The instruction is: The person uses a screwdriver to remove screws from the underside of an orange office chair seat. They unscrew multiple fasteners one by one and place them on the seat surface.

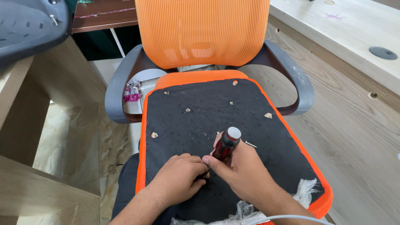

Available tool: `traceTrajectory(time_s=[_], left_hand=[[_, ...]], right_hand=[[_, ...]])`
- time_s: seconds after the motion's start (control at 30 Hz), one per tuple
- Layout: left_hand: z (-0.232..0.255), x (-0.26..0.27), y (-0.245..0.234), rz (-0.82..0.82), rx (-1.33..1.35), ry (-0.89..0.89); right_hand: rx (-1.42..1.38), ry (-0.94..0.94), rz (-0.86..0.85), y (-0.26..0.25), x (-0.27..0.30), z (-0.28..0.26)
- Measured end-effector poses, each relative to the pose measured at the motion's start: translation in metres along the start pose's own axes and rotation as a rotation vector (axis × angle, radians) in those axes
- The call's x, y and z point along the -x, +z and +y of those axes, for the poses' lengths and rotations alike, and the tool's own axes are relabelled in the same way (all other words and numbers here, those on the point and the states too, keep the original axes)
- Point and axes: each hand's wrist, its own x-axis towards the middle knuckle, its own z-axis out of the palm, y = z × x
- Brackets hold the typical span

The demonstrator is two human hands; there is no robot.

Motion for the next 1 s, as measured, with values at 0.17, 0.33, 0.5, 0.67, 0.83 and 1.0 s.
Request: traceTrajectory(time_s=[0.17,0.33,0.5,0.67,0.83,1.0], left_hand=[[-0.005,-0.003,0.000,-0.033,0.031,0.026],[-0.007,-0.007,-0.002,-0.094,0.000,0.004],[-0.009,-0.008,-0.006,-0.128,-0.007,-0.017],[-0.008,-0.003,-0.011,-0.123,-0.023,-0.094],[-0.011,0.002,-0.014,-0.093,0.042,-0.151],[-0.014,0.000,-0.011,-0.084,0.067,-0.147]], right_hand=[[0.070,0.012,-0.139,-0.012,-0.008,-0.015],[0.000,0.039,-0.195,-0.014,-0.017,-0.022],[-0.043,0.050,-0.193,-0.012,-0.018,-0.019],[-0.136,0.004,-0.213,-0.015,-0.015,-0.004],[-0.323,-0.066,-0.078,-0.019,-0.018,0.018],[-0.488,-0.032,0.051,-0.027,-0.018,0.040]])
